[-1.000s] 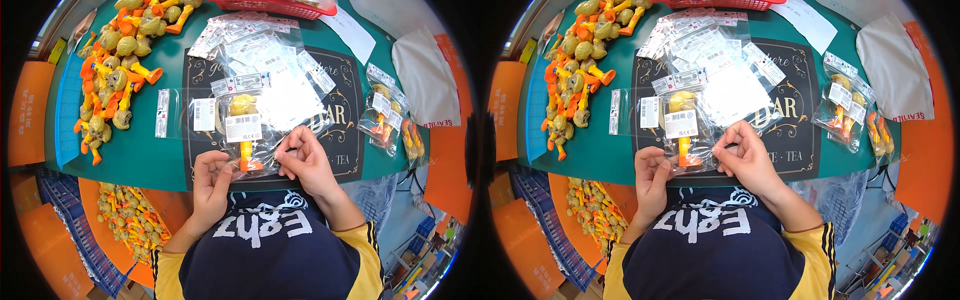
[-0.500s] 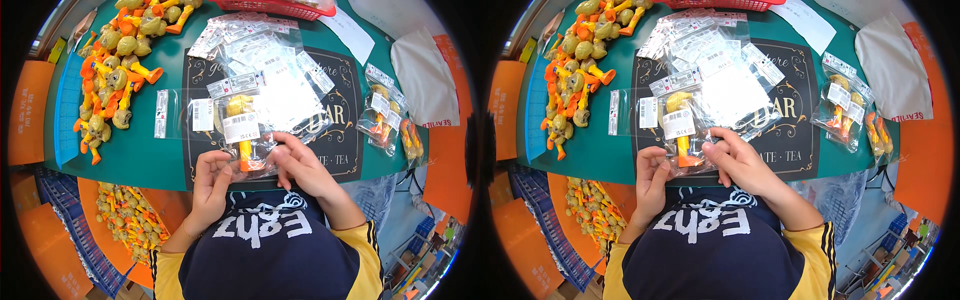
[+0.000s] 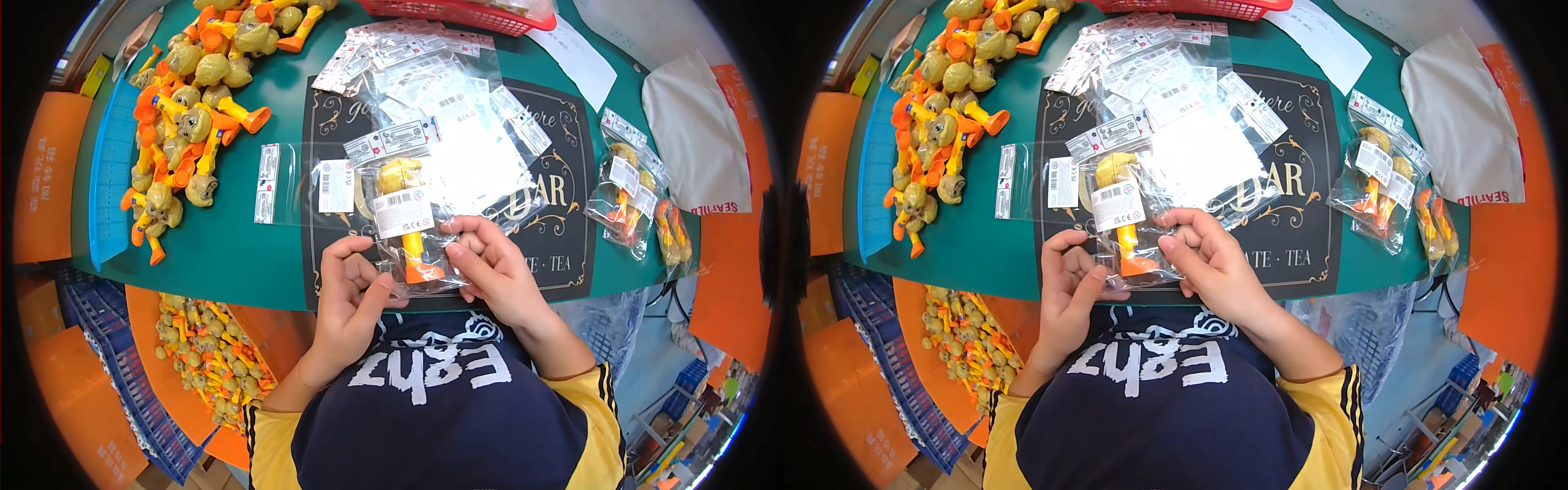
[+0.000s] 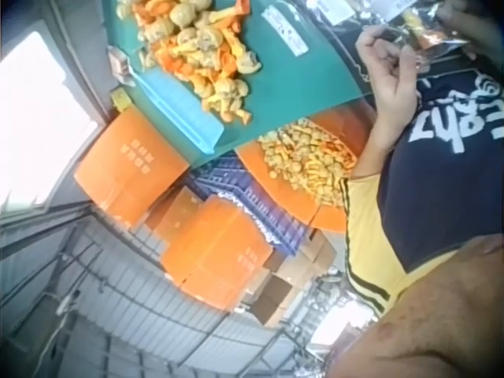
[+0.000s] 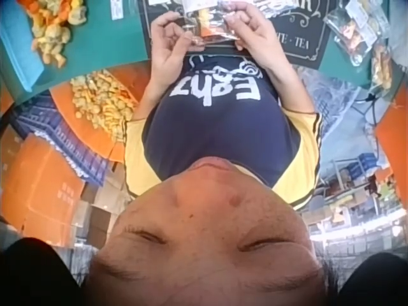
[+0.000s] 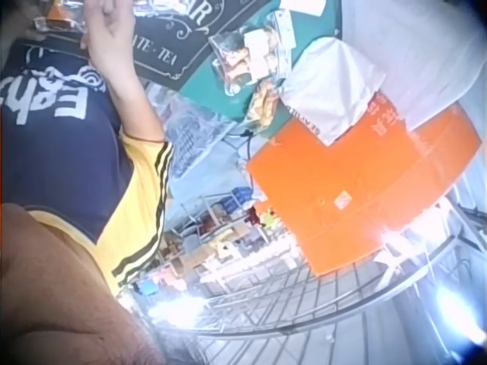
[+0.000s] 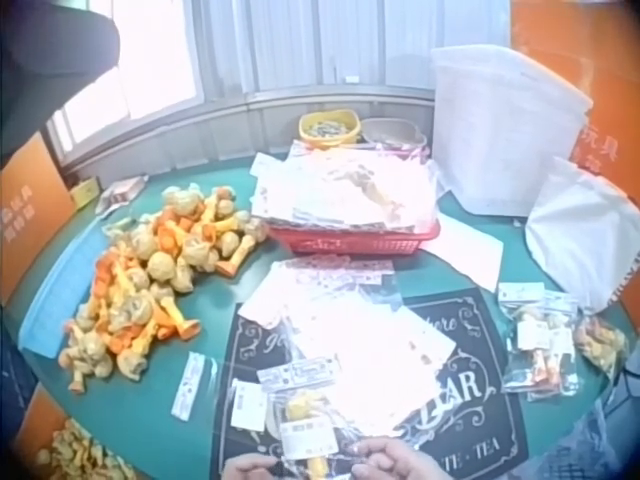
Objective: The person is packaging small toy components into clear plastic bags at a workbench.
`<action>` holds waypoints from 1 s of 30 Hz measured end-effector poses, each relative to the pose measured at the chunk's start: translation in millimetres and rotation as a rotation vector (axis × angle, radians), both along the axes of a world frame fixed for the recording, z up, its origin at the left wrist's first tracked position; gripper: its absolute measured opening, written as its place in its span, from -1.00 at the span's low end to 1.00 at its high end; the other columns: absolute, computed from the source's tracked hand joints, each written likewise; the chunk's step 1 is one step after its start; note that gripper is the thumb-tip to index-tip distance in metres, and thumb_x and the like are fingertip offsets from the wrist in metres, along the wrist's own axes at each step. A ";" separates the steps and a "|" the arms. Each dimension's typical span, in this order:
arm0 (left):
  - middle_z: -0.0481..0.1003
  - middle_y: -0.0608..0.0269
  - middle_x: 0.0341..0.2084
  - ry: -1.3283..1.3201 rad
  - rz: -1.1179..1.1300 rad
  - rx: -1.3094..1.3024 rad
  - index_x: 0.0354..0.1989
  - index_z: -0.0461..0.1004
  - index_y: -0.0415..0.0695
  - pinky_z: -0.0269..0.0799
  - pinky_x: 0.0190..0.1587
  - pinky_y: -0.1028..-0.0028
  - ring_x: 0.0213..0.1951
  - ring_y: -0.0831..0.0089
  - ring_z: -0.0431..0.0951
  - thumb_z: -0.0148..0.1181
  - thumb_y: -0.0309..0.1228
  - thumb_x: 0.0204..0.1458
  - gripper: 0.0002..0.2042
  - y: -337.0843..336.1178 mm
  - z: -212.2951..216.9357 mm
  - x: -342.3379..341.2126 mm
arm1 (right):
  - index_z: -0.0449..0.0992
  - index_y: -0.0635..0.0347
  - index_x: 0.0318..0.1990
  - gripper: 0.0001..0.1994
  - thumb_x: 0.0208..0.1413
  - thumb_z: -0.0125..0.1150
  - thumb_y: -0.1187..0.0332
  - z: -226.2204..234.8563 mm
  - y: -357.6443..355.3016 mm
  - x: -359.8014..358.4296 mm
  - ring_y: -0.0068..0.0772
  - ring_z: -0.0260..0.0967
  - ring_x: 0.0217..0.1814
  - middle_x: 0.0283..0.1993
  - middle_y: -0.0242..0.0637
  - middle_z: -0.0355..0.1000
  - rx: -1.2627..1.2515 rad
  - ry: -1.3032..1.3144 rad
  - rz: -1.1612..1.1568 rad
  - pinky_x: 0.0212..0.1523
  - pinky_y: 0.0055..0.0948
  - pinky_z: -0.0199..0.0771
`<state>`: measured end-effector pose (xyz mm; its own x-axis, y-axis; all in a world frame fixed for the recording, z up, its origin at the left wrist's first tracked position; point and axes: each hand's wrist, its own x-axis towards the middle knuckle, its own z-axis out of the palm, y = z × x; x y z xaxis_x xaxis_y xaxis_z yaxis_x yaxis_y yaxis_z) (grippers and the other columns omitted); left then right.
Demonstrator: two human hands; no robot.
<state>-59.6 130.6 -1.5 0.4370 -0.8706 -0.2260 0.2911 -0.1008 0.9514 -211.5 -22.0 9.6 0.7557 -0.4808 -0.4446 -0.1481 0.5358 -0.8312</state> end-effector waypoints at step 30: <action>0.50 0.08 -0.15 -0.541 0.079 -0.110 -0.05 0.45 -0.26 0.45 -0.05 0.49 -0.14 0.41 0.53 0.18 -0.67 0.13 -0.78 -1.4 1.1 10.6 | 0.50 0.09 -0.03 -0.84 0.34 0.12 0.30 4.6 -86.1 -80.1 -0.89 0.02 -0.53 -0.46 -0.68 0.24 -0.500 0.338 -0.706 -0.58 -0.79 0.01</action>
<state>-49.0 129.2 -0.4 0.5307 -0.8360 0.1393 -0.2394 0.0098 0.9709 -291.6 -108.1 14.1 0.0827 -0.9753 -0.2049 -0.2006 0.1851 -0.9620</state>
